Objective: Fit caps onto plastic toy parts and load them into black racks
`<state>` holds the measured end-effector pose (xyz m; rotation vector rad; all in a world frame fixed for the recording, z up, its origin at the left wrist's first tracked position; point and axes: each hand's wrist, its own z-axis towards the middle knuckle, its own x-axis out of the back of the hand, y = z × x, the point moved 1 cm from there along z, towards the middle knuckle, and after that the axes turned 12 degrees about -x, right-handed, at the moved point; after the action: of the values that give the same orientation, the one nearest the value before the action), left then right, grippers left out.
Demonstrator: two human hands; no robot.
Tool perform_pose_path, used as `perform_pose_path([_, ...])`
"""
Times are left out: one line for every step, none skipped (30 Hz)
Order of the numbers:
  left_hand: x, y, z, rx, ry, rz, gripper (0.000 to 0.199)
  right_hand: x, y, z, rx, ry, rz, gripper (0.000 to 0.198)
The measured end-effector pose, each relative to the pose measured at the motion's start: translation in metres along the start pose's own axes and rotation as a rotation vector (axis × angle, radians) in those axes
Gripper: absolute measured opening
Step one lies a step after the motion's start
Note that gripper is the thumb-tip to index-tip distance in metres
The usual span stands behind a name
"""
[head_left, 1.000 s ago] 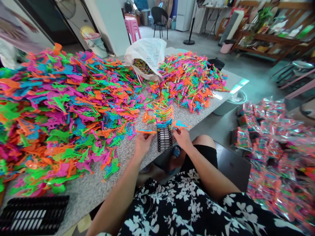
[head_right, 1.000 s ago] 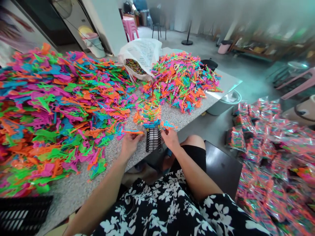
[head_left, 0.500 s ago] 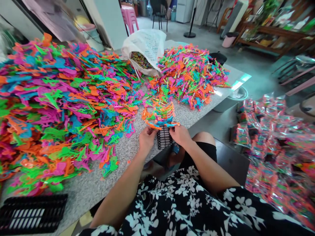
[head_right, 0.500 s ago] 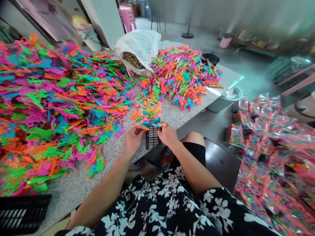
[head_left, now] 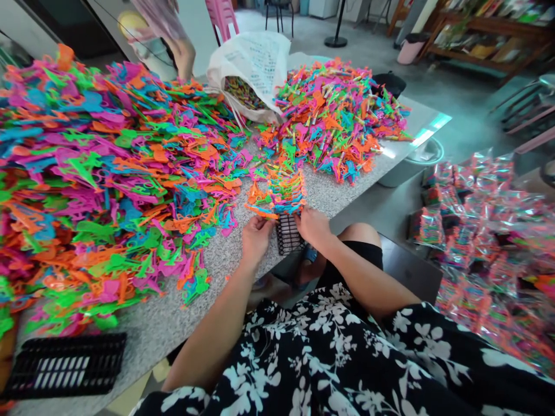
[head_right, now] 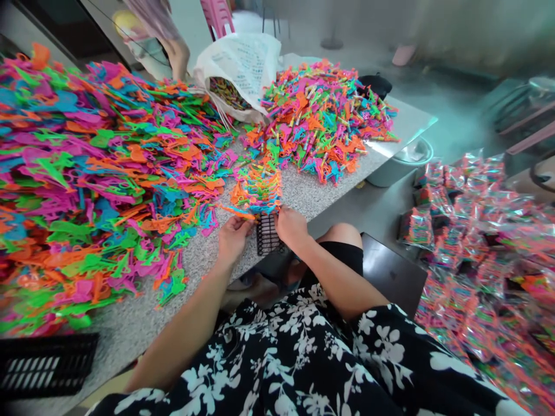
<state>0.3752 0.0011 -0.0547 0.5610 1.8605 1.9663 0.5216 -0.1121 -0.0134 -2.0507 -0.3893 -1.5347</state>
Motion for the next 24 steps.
perform_pose_path([-0.001,0.0,0.001,0.007,0.005,0.0,0.035,0.0,-0.001,0.0,-0.004,-0.001,-0.004,0.042])
perform_pose_path([-0.002,-0.001,0.001,-0.002,0.008,0.003,0.034,0.0,-0.002,-0.001,-0.009,-0.001,-0.003,0.042])
perform_pose_path([-0.004,-0.001,0.001,-0.027,0.009,0.012,0.033,-0.001,-0.002,-0.001,-0.013,0.0,-0.001,0.042])
perform_pose_path([-0.006,-0.002,0.001,-0.062,0.01,0.028,0.031,-0.001,-0.003,-0.002,-0.016,-0.002,0.002,0.042])
perform_pose_path([-0.008,-0.002,0.0,-0.103,0.016,0.055,0.029,-0.001,-0.003,-0.002,-0.016,-0.005,0.004,0.041])
perform_pose_path([-0.01,-0.003,-0.001,-0.144,0.025,0.096,0.027,-0.001,-0.002,-0.002,-0.012,-0.006,0.007,0.04])
perform_pose_path([-0.012,-0.004,-0.002,-0.18,0.036,0.151,0.025,-0.001,-0.001,-0.001,-0.005,-0.004,0.012,0.039])
perform_pose_path([-0.012,-0.005,-0.004,-0.208,0.047,0.216,0.024,-0.001,-0.001,-0.001,0.004,-0.002,0.018,0.039])
perform_pose_path([-0.013,-0.006,-0.005,-0.228,0.06,0.287,0.022,-0.001,0.0,0.0,0.01,-0.002,0.024,0.039])
perform_pose_path([-0.012,-0.006,-0.007,-0.242,0.072,0.354,0.022,-0.001,0.001,0.0,0.013,-0.005,0.03,0.039])
perform_pose_path([-0.012,-0.006,-0.008,-0.246,0.08,0.411,0.021,-0.001,0.002,0.001,0.013,-0.011,0.036,0.04])
perform_pose_path([-0.011,-0.005,-0.009,-0.243,0.081,0.457,0.021,-0.001,0.002,0.001,0.01,-0.019,0.041,0.04])
perform_pose_path([-0.011,-0.003,-0.01,-0.236,0.078,0.497,0.021,-0.001,0.002,0.001,0.007,-0.028,0.045,0.04])
perform_pose_path([-0.011,0.0,-0.01,-0.231,0.067,0.538,0.02,-0.001,0.003,0.001,0.003,-0.035,0.049,0.041])
perform_pose_path([-0.011,0.003,-0.01,-0.23,0.051,0.582,0.019,-0.001,0.003,0.001,0.002,-0.038,0.055,0.041])
perform_pose_path([-0.012,0.007,-0.01,-0.239,0.027,0.631,0.018,0.0,0.003,0.0,0.004,-0.04,0.063,0.042])
perform_pose_path([-0.013,0.012,-0.009,-0.254,0.004,0.686,0.017,0.001,0.003,0.0,0.005,-0.041,0.07,0.042])
perform_pose_path([-0.015,0.016,-0.009,-0.272,-0.015,0.742,0.017,0.001,0.004,0.0,0.006,-0.043,0.076,0.043])
perform_pose_path([-0.016,0.02,-0.009,-0.285,-0.028,0.792,0.017,0.002,0.004,0.0,0.008,-0.045,0.082,0.043])
perform_pose_path([-0.018,0.024,-0.009,-0.29,-0.039,0.834,0.017,0.003,0.005,-0.001,0.011,-0.045,0.088,0.042])
perform_pose_path([-0.019,0.027,-0.01,-0.286,-0.045,0.868,0.018,0.004,0.005,-0.001,0.013,-0.045,0.093,0.042])
perform_pose_path([-0.02,0.029,-0.01,-0.279,-0.046,0.896,0.019,0.004,0.006,0.0,0.017,-0.044,0.098,0.042])
perform_pose_path([-0.021,0.029,-0.011,-0.272,-0.043,0.915,0.02,0.004,0.006,0.0,0.019,-0.043,0.103,0.041])
perform_pose_path([-0.022,0.029,-0.012,-0.27,-0.041,0.921,0.021,0.004,0.007,0.0,0.021,-0.042,0.108,0.041])
